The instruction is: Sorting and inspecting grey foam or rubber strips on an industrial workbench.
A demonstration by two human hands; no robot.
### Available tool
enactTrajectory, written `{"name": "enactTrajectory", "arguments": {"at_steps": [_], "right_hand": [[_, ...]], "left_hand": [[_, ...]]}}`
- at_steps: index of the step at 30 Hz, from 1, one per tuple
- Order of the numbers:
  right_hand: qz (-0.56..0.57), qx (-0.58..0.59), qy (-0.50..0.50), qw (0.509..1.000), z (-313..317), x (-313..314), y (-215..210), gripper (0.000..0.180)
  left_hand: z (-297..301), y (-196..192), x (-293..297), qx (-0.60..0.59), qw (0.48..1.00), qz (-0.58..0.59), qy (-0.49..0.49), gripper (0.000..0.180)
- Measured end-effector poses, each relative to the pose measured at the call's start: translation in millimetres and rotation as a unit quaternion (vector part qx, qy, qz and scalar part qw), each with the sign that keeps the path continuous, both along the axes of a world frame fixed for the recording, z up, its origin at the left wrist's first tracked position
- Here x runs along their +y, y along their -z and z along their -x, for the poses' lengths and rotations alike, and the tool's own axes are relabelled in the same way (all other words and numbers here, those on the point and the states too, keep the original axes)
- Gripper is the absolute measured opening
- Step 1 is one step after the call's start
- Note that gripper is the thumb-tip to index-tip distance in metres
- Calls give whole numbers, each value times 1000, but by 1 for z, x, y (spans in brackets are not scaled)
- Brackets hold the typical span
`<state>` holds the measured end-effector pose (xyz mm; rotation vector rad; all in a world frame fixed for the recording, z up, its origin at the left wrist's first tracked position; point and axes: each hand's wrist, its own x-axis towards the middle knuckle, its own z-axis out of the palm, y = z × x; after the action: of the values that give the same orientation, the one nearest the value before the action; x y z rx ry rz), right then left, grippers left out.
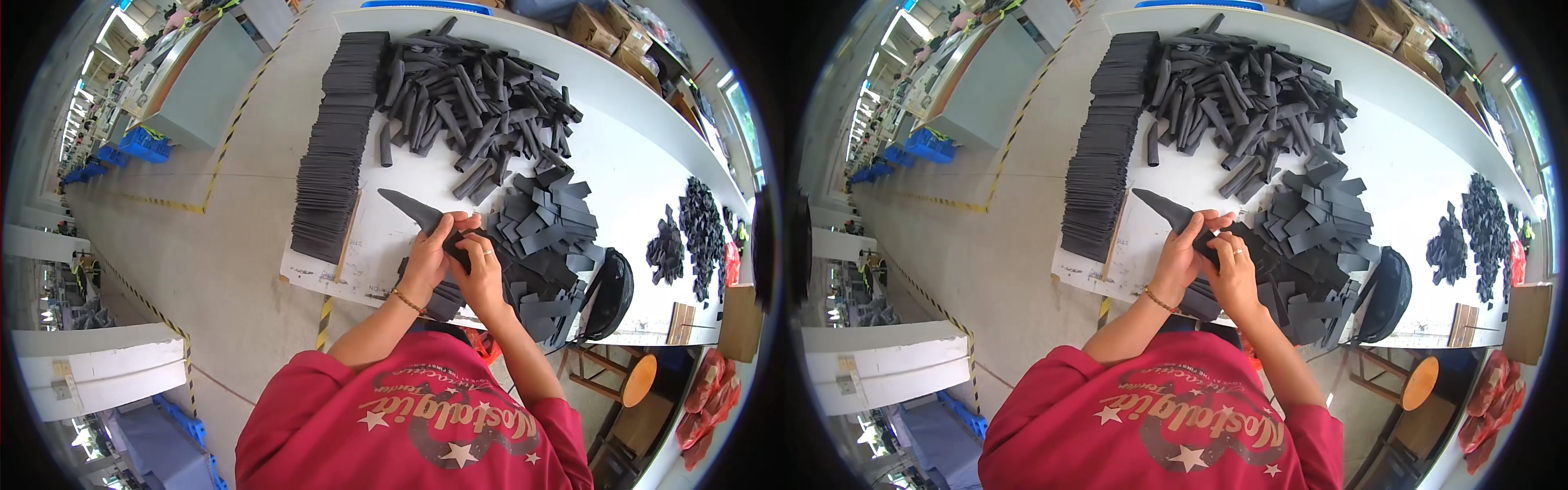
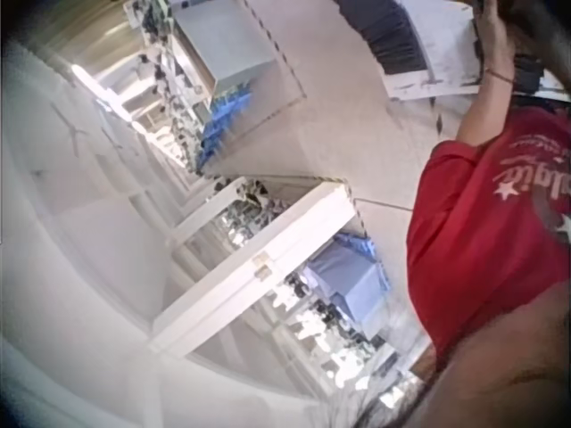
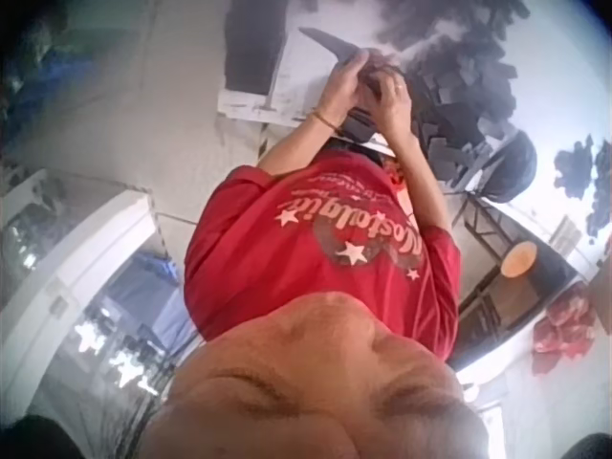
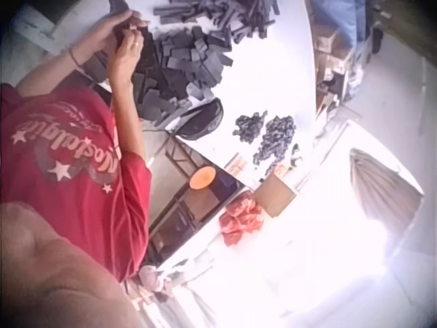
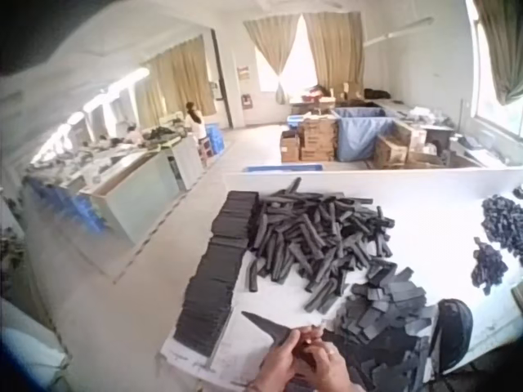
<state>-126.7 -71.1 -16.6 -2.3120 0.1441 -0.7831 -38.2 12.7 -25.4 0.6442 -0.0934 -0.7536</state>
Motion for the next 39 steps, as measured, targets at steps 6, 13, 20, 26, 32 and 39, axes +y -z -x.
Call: {"name": "enactTrajectory", "arguments": {"at_steps": [6,13,20,26,32,39], "right_hand": [[7,-4,-28,1000,0,-4,-2,35],[-1,82,10,997,19,-12,-14,35],[-2,-9,-56,998,9,-10,-10,23],[43,-12,-26,999,18,-10,-36,23],[41,-32,-59,997,9,-11,-28,23],[38,-27,-67,997,-10,-2,-43,25]], "left_hand": [[11,4,-4,-22,999,-22,-8,31],[-4,-10,3,-25,998,-38,-34,35],[4,-20,-2,-41,998,2,-56,29],[-9,-27,6,4,998,5,-66,29],[5,-28,0,-9,997,32,-63,27],[9,-23,2,29,997,43,-48,29]]}}
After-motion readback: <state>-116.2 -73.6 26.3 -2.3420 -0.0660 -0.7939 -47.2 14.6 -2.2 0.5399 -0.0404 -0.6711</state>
